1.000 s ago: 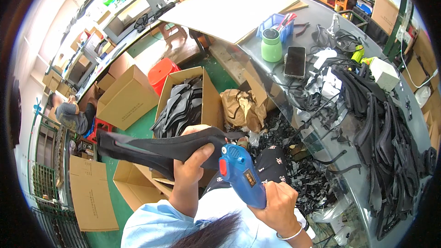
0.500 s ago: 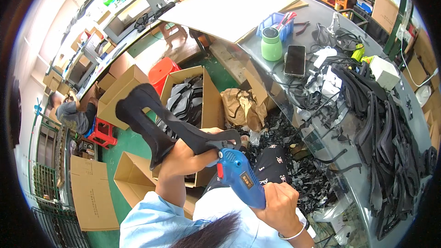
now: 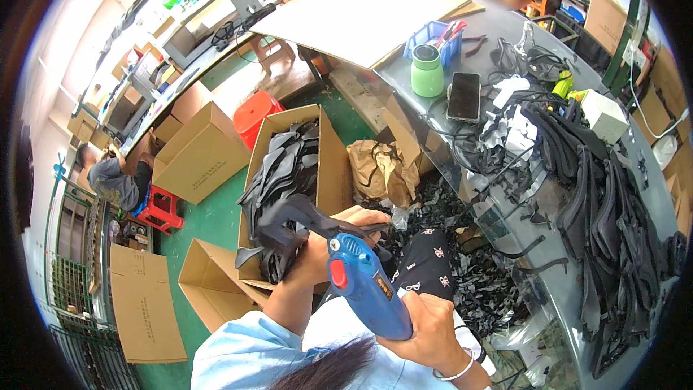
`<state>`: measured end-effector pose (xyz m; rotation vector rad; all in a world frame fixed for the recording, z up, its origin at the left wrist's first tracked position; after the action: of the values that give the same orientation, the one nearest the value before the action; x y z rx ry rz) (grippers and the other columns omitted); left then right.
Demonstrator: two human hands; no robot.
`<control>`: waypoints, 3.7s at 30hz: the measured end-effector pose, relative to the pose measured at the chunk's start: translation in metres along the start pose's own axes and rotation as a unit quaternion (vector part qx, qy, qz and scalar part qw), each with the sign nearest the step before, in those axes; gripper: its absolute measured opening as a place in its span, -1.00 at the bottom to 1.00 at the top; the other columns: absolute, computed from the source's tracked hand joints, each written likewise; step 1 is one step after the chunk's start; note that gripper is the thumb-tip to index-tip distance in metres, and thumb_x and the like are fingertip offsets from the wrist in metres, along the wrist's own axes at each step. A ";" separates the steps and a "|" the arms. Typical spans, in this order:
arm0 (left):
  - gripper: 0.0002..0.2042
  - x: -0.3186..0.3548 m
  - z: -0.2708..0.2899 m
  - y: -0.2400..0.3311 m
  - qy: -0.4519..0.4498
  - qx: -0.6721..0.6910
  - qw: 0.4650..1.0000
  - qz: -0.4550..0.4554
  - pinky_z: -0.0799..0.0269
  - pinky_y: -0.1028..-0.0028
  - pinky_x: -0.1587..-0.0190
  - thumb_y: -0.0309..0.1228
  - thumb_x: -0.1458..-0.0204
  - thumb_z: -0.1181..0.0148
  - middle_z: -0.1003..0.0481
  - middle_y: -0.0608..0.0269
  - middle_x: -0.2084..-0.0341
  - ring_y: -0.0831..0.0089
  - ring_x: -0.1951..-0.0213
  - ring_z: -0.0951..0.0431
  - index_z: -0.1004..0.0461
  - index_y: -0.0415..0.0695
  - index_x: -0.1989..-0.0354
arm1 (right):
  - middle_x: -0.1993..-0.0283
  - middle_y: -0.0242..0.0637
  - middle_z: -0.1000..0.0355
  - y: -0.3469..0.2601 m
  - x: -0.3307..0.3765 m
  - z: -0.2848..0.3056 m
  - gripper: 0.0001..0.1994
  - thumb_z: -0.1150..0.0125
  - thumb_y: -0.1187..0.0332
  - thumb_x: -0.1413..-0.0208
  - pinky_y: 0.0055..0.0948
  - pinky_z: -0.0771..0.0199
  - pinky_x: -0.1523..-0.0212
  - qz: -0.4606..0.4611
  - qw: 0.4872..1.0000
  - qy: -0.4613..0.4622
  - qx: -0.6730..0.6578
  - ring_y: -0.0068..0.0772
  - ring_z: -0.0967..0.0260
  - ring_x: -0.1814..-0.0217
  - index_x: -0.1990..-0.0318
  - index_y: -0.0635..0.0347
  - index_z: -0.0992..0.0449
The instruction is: The person uses a hot glue gun to apply adhesive to the edges of black plastic components. They pick up individual parts from a pile on a table, apply glue, and place them into a cardboard box. The task is performed repeatedly in a workshop setting.
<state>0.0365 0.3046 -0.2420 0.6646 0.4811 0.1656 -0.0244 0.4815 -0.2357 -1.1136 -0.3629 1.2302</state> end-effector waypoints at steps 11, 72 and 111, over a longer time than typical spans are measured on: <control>-0.69 0.014 -0.031 -0.016 -0.116 0.153 0.981 0.030 -0.41 0.40 0.16 -0.47 0.05 -0.22 -0.49 0.14 0.21 0.30 0.20 -0.51 -0.47 -0.24 0.09 | 0.62 -0.28 -0.31 -0.008 -0.005 0.007 -0.63 -0.50 0.33 0.38 -0.38 -0.28 0.59 0.026 0.999 0.013 -0.027 -0.24 -0.30 0.64 0.52 0.22 -0.34; -0.71 0.004 0.056 -0.012 -0.182 0.330 0.859 0.348 -0.35 0.60 0.49 -0.53 0.10 -0.20 -0.55 0.26 0.38 0.60 0.56 -0.43 -0.52 -0.27 0.14 | 0.70 -0.24 -0.26 0.031 0.009 0.003 -0.65 -0.40 0.33 0.33 -0.32 -0.20 0.58 0.014 0.979 -0.022 0.201 -0.18 -0.27 0.67 0.59 0.15 -0.24; -0.64 0.011 0.058 -0.003 0.382 0.438 0.811 0.071 -0.34 0.40 0.01 -0.40 0.09 -0.16 -0.39 0.14 0.17 0.39 0.13 -0.42 -0.31 -0.21 0.09 | 0.69 -0.25 -0.30 0.028 -0.002 -0.016 -0.65 -0.43 0.32 0.36 -0.29 -0.27 0.59 -0.007 0.993 0.012 0.116 -0.16 -0.29 0.68 0.53 0.17 -0.29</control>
<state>0.0740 0.2737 -0.2089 1.5628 1.3292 0.3647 -0.0287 0.4702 -0.2656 -0.9224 -0.2034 1.2117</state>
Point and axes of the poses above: each hand's wrist, its own x-axis away from the middle knuckle, its own z-axis out of the back of the hand, y = z × x, the point moved 5 cm from there along -x, towards the middle knuckle
